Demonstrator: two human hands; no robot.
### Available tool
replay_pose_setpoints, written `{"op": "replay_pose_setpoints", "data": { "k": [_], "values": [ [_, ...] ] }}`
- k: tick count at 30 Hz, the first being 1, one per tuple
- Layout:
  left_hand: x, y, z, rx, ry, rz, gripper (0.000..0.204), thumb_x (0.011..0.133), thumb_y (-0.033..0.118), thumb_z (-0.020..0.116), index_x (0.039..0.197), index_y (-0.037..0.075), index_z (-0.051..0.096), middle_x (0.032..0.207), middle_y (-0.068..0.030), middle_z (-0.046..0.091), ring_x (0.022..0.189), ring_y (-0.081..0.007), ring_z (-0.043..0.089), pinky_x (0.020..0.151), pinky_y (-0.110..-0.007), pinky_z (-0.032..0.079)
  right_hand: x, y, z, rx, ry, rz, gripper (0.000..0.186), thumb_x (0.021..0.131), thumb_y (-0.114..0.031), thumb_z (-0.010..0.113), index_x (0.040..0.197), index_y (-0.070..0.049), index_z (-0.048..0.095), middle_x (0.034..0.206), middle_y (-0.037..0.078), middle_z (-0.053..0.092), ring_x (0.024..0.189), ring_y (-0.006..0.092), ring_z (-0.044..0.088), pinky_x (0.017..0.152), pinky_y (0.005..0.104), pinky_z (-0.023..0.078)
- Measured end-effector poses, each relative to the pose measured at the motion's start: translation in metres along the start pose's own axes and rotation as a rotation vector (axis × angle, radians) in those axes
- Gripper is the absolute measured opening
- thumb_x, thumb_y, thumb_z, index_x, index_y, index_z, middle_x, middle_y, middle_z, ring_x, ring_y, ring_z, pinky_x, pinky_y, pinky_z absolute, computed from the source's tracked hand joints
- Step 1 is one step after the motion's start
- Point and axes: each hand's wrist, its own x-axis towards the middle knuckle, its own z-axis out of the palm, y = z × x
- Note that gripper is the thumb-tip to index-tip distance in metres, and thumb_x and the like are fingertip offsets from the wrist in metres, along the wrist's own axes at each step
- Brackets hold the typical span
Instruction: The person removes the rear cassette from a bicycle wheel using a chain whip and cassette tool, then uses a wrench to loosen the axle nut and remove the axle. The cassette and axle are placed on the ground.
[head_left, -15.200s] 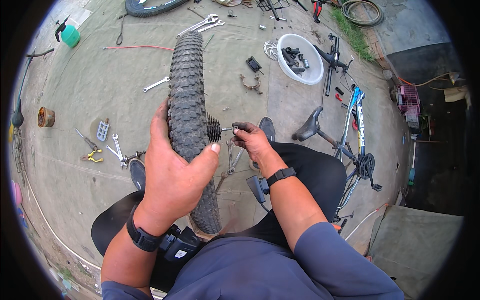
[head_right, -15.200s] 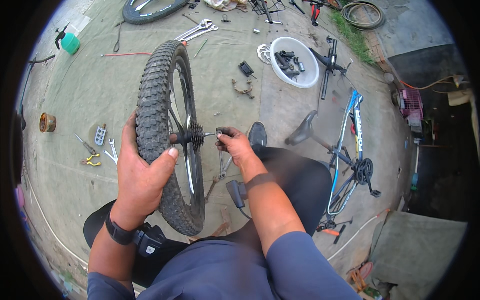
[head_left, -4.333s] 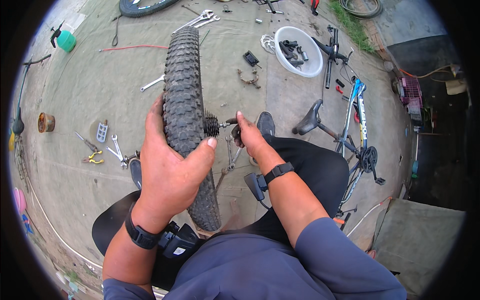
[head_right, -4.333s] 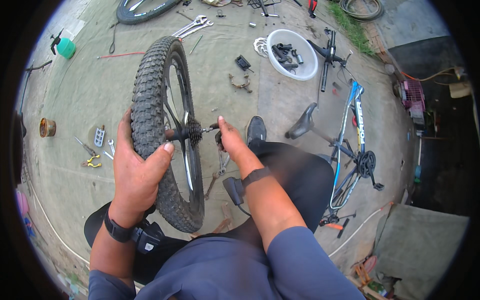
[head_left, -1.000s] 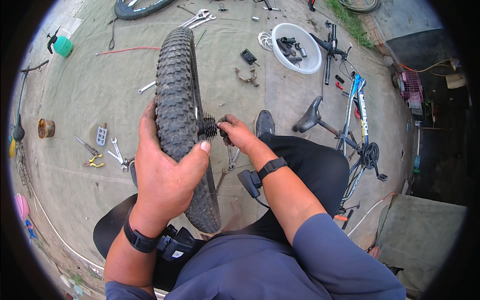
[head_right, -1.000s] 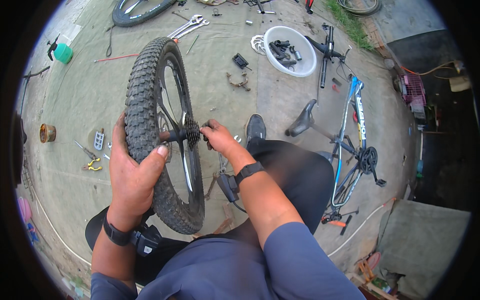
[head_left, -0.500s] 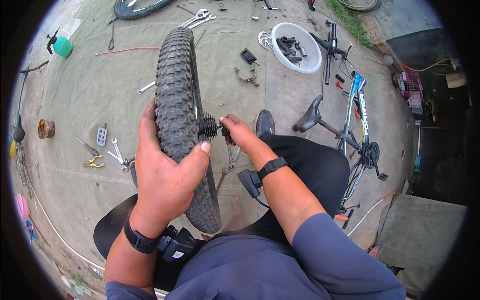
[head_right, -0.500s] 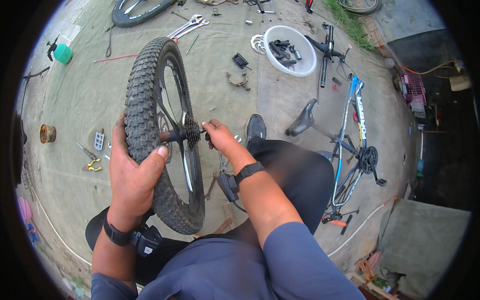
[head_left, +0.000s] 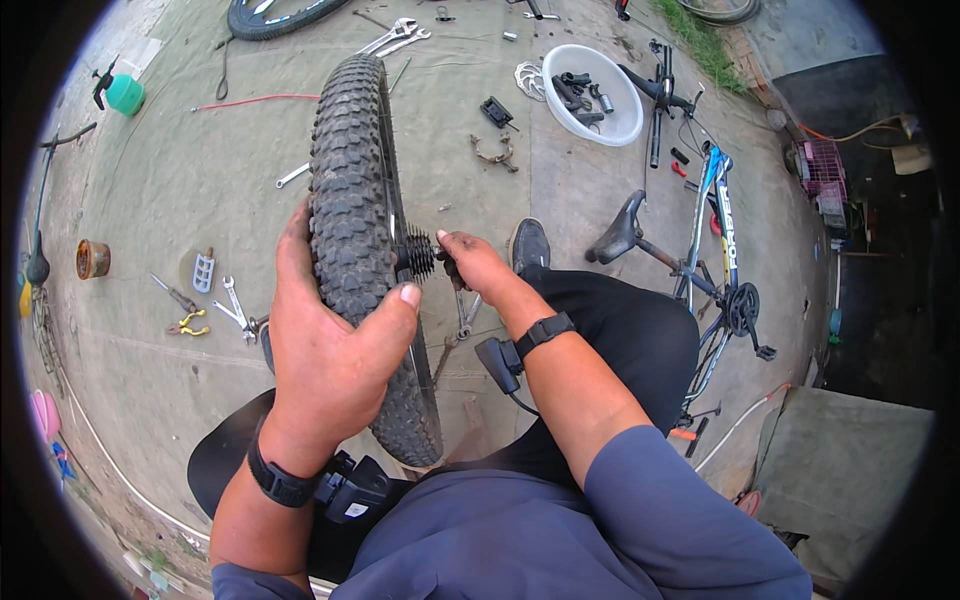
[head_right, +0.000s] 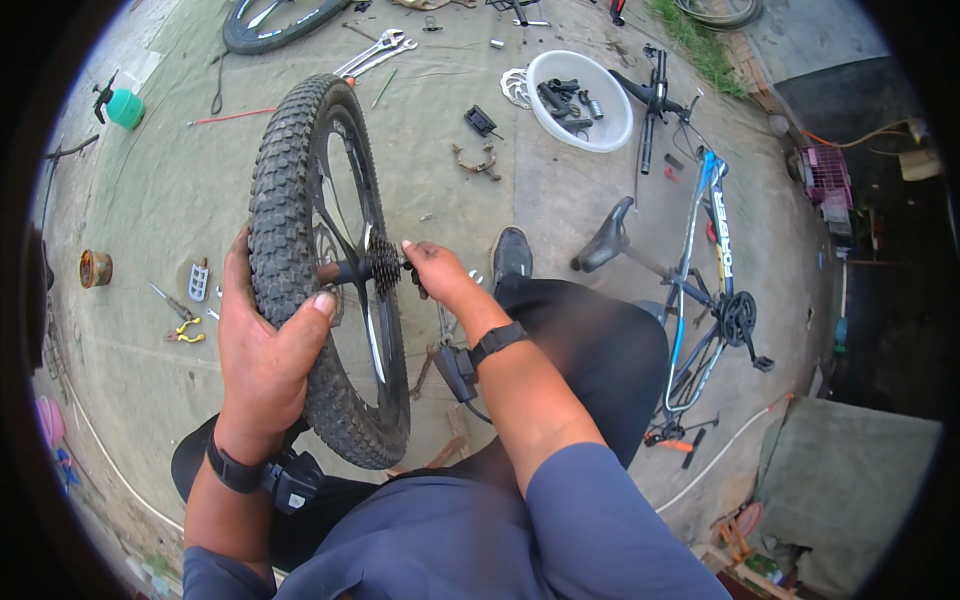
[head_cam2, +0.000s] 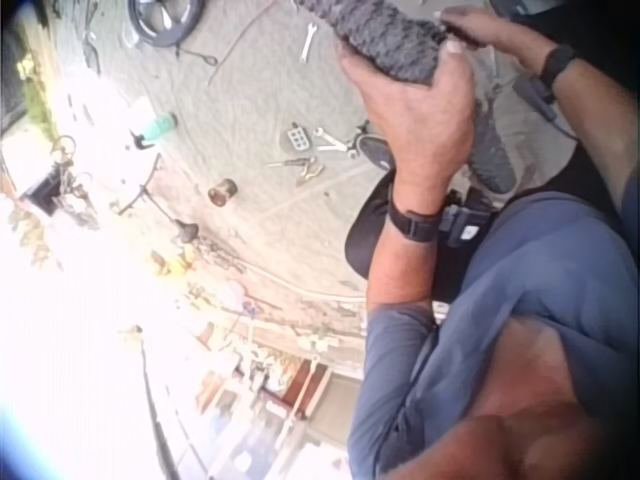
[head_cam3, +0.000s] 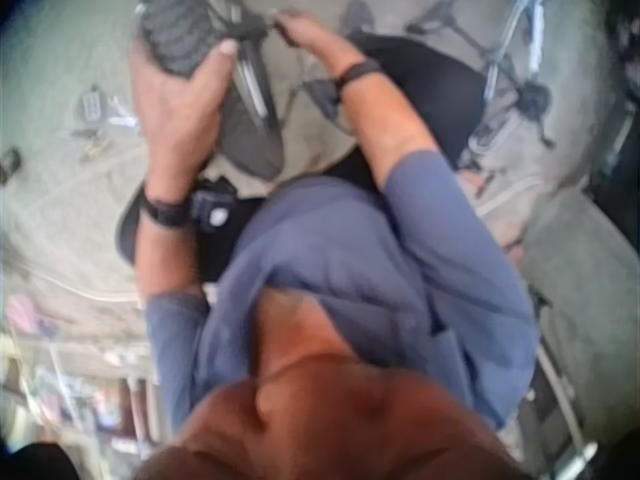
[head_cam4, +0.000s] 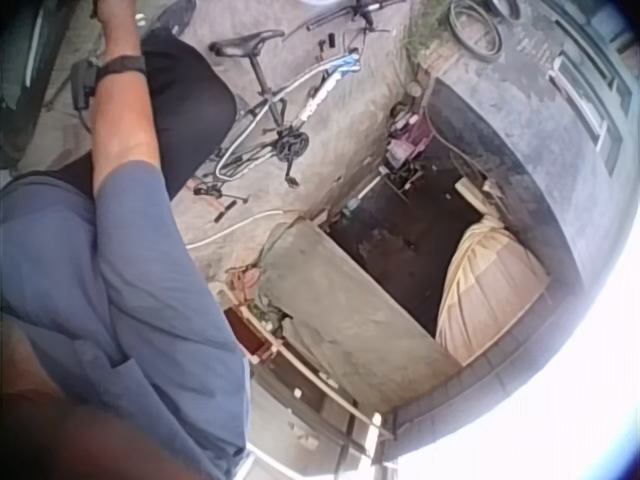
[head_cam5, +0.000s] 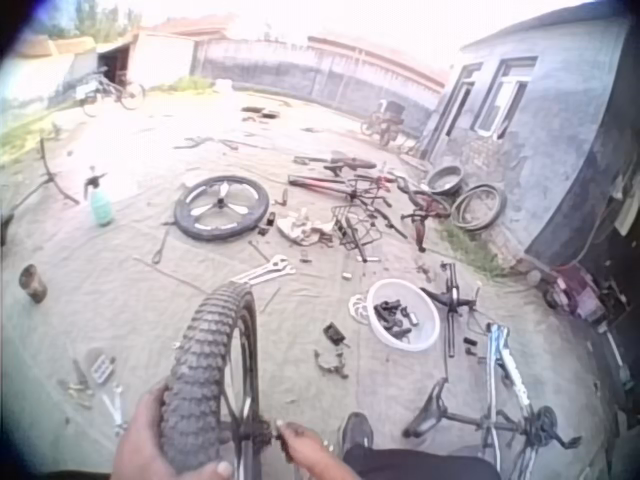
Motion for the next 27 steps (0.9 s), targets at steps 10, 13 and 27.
{"op": "replay_pose_setpoints", "data": {
  "k": [10, 13, 27],
  "values": [
    [0.000, -0.001, 0.000, -0.012, -0.002, 0.000, 0.084, 0.082, 0.012, 0.073, 0.149, -0.012, 0.030, 0.125, -0.0176, 0.061, 0.109, -0.0184, 0.061, 0.098, -0.034, 0.049, -0.005, -0.003, 0.003, 0.050, 0.011, -0.019, 0.032, 0.103, -0.038, 0.058, 0.094, -0.008, 0.059, 0.069, 0.001, 0.053, 0.050, 0.0138, 0.047, 0.047, 0.0292, 0.037],
    [0.001, 0.000, 0.001, -0.025, -0.005, -0.004, 0.084, 0.082, 0.012, 0.073, 0.149, -0.012, 0.030, 0.125, -0.0176, 0.061, 0.109, -0.0185, 0.061, 0.098, -0.034, 0.049, -0.001, -0.001, 0.002, 0.014, -0.006, -0.004, 0.031, 0.103, -0.039, 0.059, 0.097, -0.009, 0.058, 0.069, 0.001, 0.053, 0.050, 0.0138, 0.047, 0.046, 0.0288, 0.037],
    [0.001, -0.001, 0.000, -0.014, -0.001, -0.004, 0.083, 0.081, 0.013, 0.073, 0.148, -0.012, 0.031, 0.125, -0.0178, 0.060, 0.110, -0.0192, 0.061, 0.100, -0.034, 0.048, -0.008, -0.005, 0.003, 0.062, -0.024, -0.018, 0.031, 0.103, -0.039, 0.058, 0.099, -0.008, 0.058, 0.072, 0.002, 0.054, 0.052, 0.0139, 0.050, 0.048, 0.0297, 0.039]
  ]
}}
